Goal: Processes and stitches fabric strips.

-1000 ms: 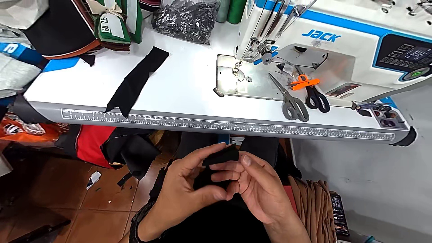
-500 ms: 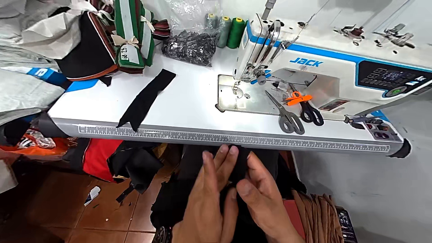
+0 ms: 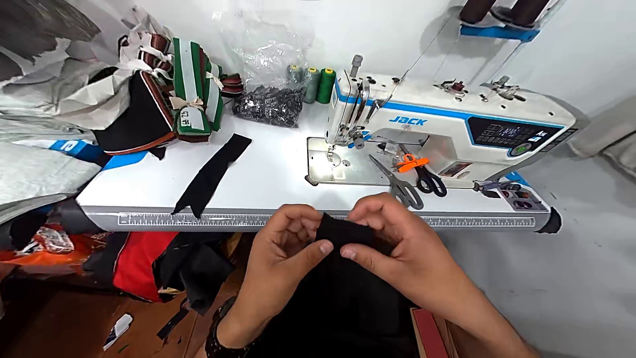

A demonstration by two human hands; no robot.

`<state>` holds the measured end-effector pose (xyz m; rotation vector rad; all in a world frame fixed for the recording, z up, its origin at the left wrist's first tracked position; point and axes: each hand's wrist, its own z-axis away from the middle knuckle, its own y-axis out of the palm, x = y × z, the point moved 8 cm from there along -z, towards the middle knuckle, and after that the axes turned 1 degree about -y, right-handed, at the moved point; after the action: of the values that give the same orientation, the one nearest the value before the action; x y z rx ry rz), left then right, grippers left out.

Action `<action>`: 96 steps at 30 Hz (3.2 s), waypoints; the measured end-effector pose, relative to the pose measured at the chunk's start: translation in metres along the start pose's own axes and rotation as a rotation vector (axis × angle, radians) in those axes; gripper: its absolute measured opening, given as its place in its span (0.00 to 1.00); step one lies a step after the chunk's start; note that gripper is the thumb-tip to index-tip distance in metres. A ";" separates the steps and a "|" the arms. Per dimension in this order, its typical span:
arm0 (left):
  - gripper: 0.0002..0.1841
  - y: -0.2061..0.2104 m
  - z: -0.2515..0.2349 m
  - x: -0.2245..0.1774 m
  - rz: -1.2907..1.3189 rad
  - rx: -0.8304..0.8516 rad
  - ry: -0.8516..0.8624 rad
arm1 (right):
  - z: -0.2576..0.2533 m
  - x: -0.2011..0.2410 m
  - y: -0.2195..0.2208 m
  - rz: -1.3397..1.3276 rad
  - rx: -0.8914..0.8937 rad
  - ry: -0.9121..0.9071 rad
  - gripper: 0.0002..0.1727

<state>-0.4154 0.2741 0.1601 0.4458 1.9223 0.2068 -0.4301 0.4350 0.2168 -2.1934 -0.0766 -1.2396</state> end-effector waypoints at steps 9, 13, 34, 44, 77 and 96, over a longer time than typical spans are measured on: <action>0.10 0.014 0.011 -0.054 -0.386 -0.006 0.426 | -0.006 0.044 -0.010 0.133 0.036 -0.292 0.11; 0.09 0.013 0.014 -0.058 -0.435 0.000 0.440 | -0.006 0.048 -0.008 0.135 0.039 -0.317 0.06; 0.06 0.010 -0.001 -0.051 -0.258 0.065 0.248 | -0.010 0.050 -0.016 0.127 0.042 -0.323 0.05; 0.08 0.009 -0.007 -0.054 -0.115 -0.051 0.286 | -0.011 0.038 -0.024 -0.104 -0.046 -0.336 0.05; 0.15 -0.027 -0.050 0.033 -0.362 -0.219 0.191 | -0.046 -0.051 -0.019 0.306 -0.176 -0.174 0.16; 0.15 0.003 -0.093 0.136 -1.646 0.215 0.151 | -0.107 -0.231 -0.012 0.535 -0.017 0.061 0.14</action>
<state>-0.5452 0.3374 0.0808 -1.0832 1.8774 -1.0474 -0.6447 0.4429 0.0789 -2.0000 0.5135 -0.9957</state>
